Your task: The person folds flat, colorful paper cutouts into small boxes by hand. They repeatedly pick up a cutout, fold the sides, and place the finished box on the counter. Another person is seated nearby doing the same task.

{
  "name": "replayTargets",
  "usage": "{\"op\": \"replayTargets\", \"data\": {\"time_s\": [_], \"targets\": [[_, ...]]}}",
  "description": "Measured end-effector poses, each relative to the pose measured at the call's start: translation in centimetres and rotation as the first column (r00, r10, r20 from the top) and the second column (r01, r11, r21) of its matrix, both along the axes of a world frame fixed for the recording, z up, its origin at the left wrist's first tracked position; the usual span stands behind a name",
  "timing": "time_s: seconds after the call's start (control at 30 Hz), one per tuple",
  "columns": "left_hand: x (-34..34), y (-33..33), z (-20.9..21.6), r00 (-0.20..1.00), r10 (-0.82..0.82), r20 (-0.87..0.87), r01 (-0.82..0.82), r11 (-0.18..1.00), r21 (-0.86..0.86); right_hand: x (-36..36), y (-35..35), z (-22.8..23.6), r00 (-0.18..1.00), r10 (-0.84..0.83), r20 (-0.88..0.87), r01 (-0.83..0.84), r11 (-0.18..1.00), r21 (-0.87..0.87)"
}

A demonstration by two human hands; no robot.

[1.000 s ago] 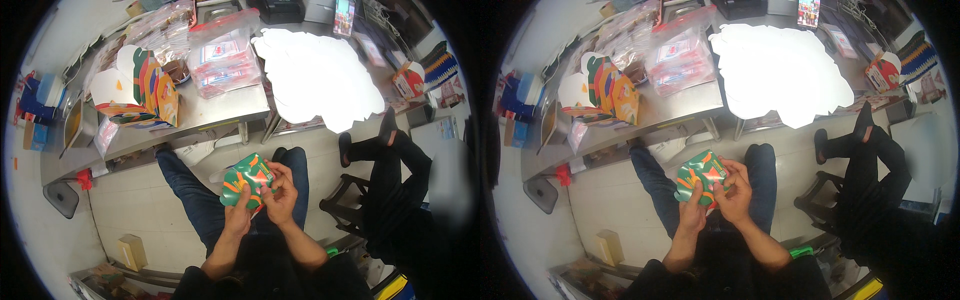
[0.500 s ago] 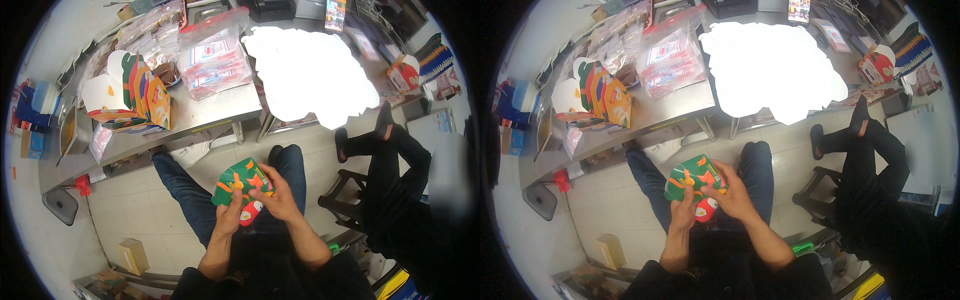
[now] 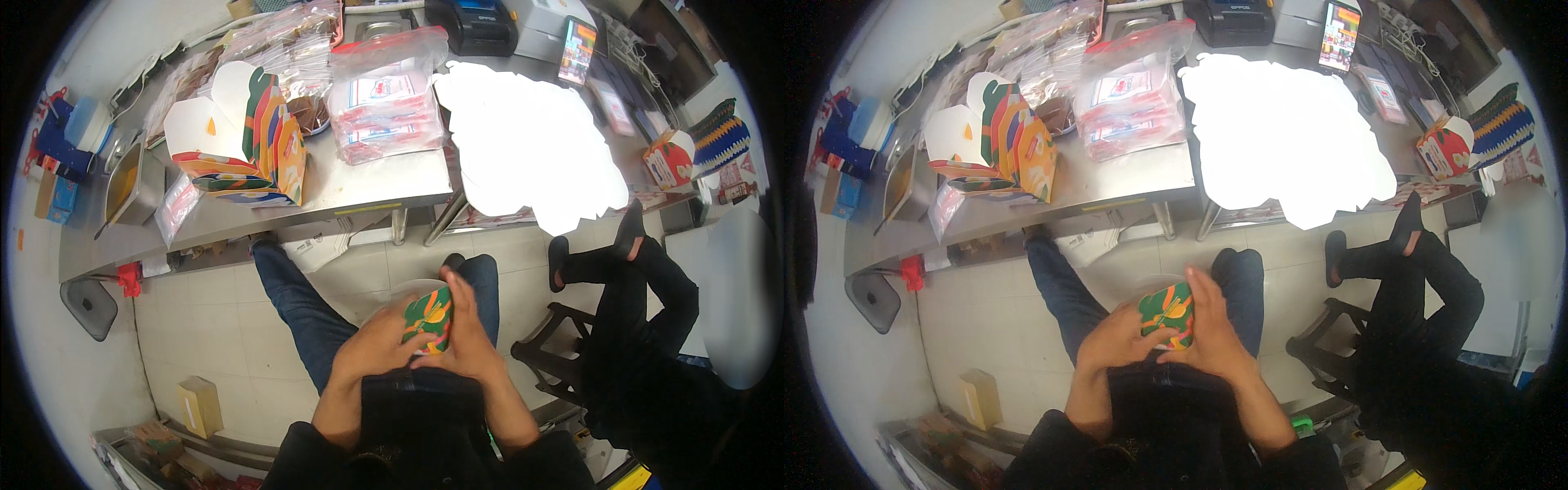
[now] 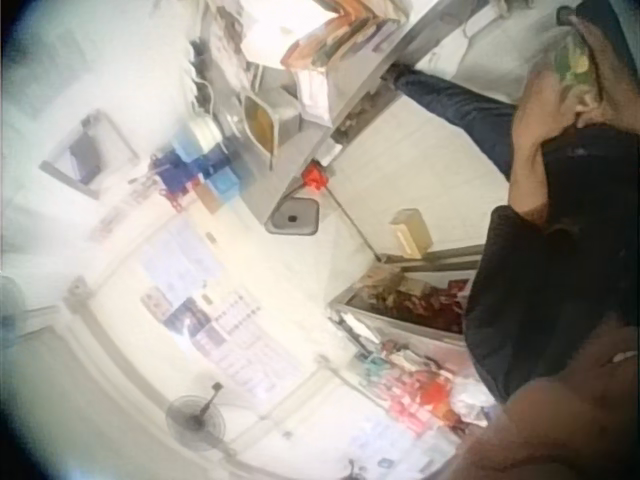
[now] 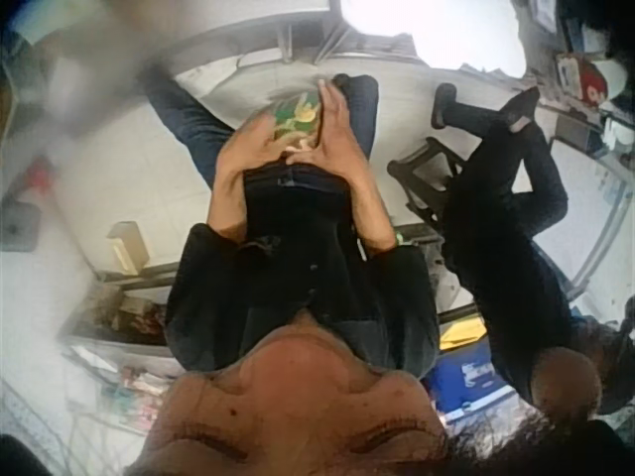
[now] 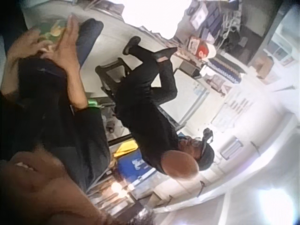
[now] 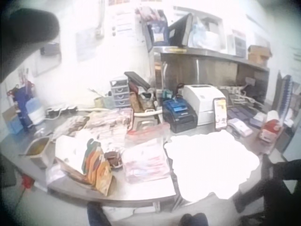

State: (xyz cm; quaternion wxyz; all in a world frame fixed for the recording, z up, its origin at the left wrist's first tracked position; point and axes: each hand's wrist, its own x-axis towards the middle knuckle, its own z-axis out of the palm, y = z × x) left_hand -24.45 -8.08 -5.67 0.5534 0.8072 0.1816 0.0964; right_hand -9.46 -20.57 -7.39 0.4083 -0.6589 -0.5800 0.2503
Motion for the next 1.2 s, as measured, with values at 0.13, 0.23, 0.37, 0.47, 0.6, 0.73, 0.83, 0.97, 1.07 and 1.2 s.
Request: {"op": "replayTargets", "data": {"time_s": [0.13, 0.23, 0.37, 0.47, 0.6, 0.73, 0.83, 0.97, 1.07, 1.2], "targets": [[0.3, -1.2, 3.0, 0.973, 0.087, -0.213, -0.099, 0.994, -0.048, -1.3, -0.3, -2.1, 0.986, -0.071, -0.152, 0.059, 0.995, -0.082], [-1.8, -1.1, 2.2, 0.752, 0.362, 0.551, -0.38, 0.921, -0.086, -0.8, -0.3, -1.1, 0.804, -0.235, -0.547, 0.248, 0.967, -0.052], [-4.1, 0.9, 2.6, 0.886, 0.252, 0.389, -0.234, 0.968, -0.093, -0.2, -1.2, -1.4, 0.527, -0.053, -0.848, 0.12, 0.993, 0.013], [-3.4, -0.4, 0.2, 0.938, 0.116, 0.327, -0.09, 0.992, -0.094, -1.1, 0.1, 0.6, 0.677, 0.034, -0.735, 0.022, 0.998, 0.066], [-2.7, -1.9, -0.9, 0.932, 0.316, 0.178, -0.197, 0.853, -0.483, -0.4, -0.4, 1.8, 0.937, 0.143, -0.32, -0.154, 0.988, -0.009], [-1.5, -3.3, -1.1, 0.835, 0.524, 0.167, -0.33, 0.72, -0.61, -0.3, -0.6, 2.7, 0.937, 0.197, -0.29, -0.24, 0.963, -0.123], [-1.9, -3.8, -1.8, 0.811, 0.57, 0.13, -0.353, 0.655, -0.668, -0.5, -0.2, 3.0, 0.927, 0.221, -0.303, -0.284, 0.942, -0.181], [-2.8, -2.2, -1.4, 0.868, 0.478, 0.134, -0.4, 0.833, -0.382, 1.3, -0.8, 1.3, 0.946, 0.245, -0.211, -0.275, 0.953, -0.125], [-4.7, 0.1, -0.6, 0.867, 0.48, 0.135, -0.466, 0.876, -0.124, 1.6, 1.0, 6.3, 0.887, 0.01, -0.462, 0.095, 0.974, 0.204], [-5.1, 0.6, 0.7, 0.94, 0.267, 0.21, -0.263, 0.964, -0.044, 2.2, 3.2, 8.5, 0.939, 0.332, 0.087, -0.329, 0.943, -0.049]]}}
